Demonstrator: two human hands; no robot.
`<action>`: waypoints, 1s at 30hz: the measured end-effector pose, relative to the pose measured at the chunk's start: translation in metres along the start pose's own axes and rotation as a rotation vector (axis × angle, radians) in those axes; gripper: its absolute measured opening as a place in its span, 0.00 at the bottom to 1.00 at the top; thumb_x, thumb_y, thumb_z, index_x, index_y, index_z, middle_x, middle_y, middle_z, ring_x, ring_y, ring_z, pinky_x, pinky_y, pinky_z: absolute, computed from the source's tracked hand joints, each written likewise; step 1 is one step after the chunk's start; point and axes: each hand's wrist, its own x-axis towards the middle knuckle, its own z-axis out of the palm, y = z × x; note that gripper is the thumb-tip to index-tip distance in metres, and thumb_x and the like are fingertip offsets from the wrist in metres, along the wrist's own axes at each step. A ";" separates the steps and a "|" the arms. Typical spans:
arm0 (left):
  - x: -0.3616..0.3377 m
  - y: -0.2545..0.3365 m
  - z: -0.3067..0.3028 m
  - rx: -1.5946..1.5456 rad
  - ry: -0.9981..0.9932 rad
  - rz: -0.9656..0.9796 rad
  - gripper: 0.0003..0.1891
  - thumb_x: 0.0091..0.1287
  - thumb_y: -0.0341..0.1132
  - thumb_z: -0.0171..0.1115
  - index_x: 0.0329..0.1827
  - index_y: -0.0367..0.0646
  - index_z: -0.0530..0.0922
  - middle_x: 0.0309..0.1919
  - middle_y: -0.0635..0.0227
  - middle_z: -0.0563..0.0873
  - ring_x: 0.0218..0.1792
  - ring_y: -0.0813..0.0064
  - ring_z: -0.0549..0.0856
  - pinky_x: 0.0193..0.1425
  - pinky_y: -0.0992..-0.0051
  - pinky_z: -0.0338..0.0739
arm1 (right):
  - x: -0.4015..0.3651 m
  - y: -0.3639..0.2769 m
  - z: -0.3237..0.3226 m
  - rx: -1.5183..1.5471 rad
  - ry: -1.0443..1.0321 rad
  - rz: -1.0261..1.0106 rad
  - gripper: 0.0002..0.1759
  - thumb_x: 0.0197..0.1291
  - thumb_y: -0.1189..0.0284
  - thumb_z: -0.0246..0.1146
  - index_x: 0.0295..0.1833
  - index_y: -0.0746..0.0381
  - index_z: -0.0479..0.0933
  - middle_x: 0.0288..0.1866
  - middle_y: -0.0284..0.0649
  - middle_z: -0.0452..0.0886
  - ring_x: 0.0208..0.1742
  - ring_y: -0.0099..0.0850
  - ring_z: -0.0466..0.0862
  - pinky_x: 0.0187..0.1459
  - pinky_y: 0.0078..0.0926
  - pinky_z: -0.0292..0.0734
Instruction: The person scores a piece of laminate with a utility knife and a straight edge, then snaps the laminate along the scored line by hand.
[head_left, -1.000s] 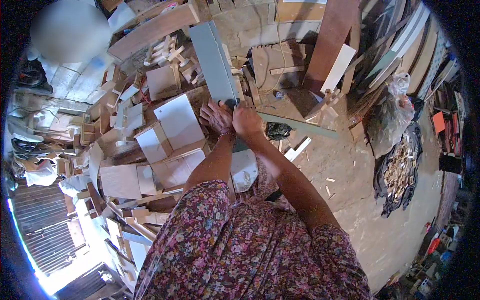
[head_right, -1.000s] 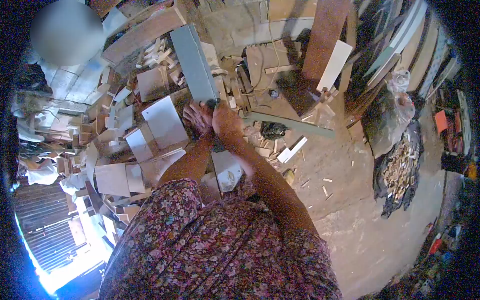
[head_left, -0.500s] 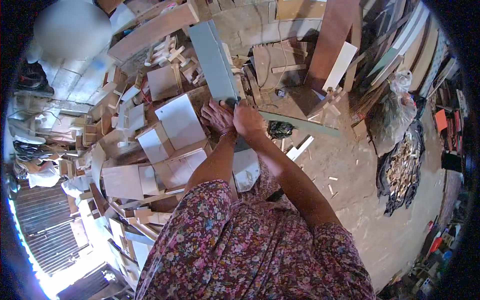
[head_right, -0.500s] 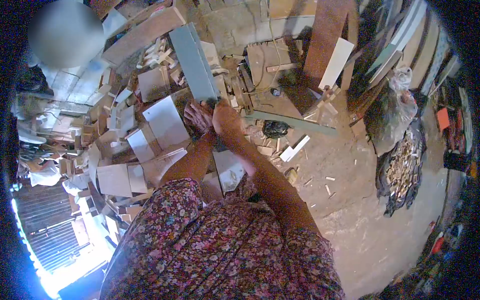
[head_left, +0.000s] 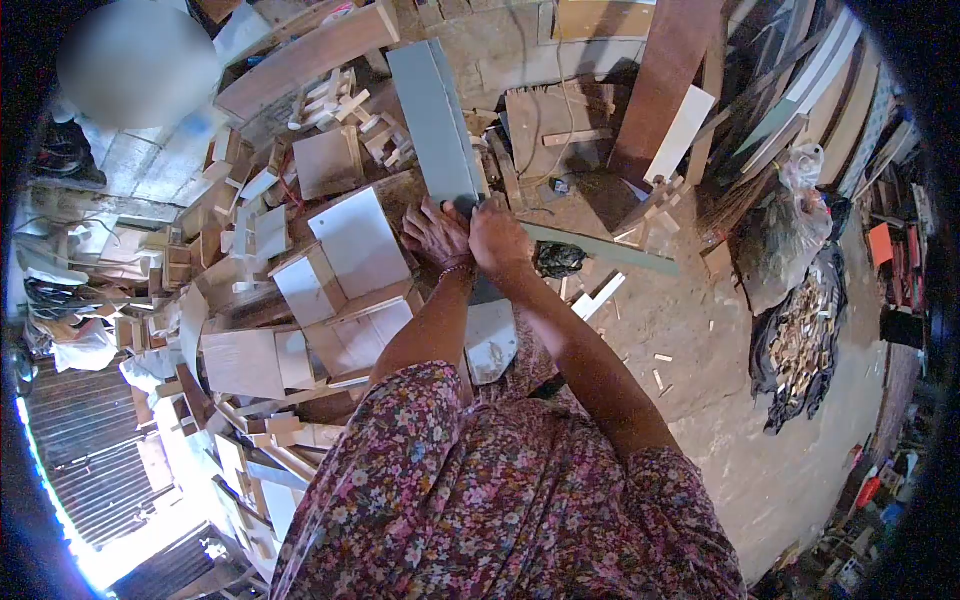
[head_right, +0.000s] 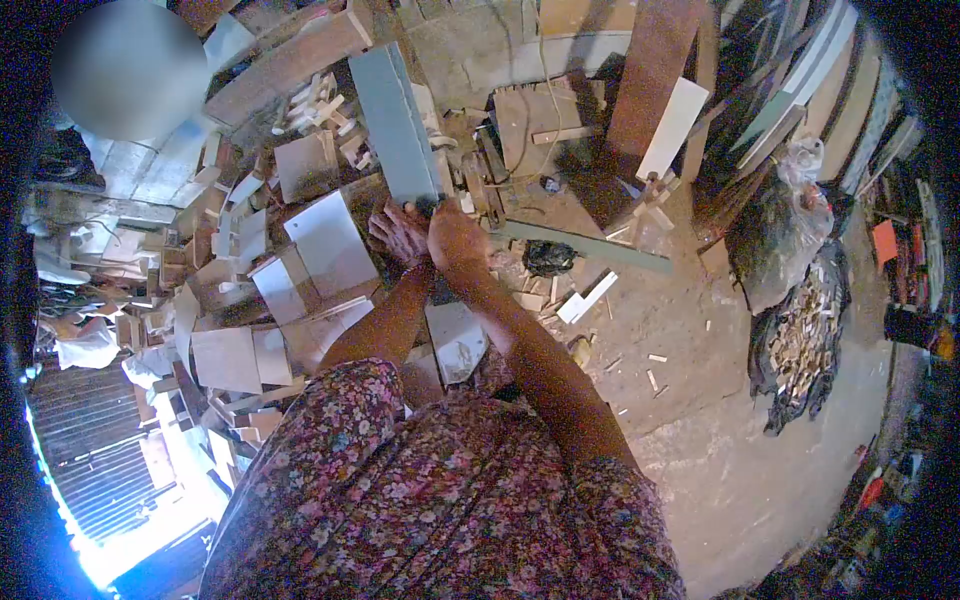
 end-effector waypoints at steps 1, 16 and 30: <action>0.000 -0.001 0.001 0.001 0.004 0.006 0.19 0.56 0.46 0.40 0.43 0.41 0.66 0.44 0.55 0.66 0.48 0.56 0.63 0.48 0.55 0.54 | 0.000 -0.002 -0.001 0.011 0.057 -0.062 0.16 0.56 0.63 0.42 0.36 0.68 0.63 0.24 0.54 0.75 0.27 0.46 0.77 0.28 0.41 0.73; 0.008 0.010 -0.014 -0.027 0.012 -0.032 0.15 0.54 0.40 0.44 0.40 0.40 0.66 0.42 0.55 0.66 0.46 0.56 0.63 0.47 0.54 0.52 | -0.005 -0.007 -0.009 0.003 -0.023 0.076 0.15 0.55 0.65 0.40 0.35 0.67 0.62 0.24 0.53 0.75 0.28 0.48 0.76 0.29 0.43 0.71; 0.008 0.014 -0.018 -0.030 -0.016 -0.095 0.15 0.54 0.43 0.44 0.36 0.39 0.67 0.38 0.55 0.68 0.45 0.56 0.65 0.46 0.55 0.55 | -0.016 -0.003 -0.014 0.007 -0.086 0.077 0.14 0.53 0.67 0.41 0.34 0.68 0.64 0.23 0.54 0.74 0.27 0.47 0.77 0.28 0.41 0.72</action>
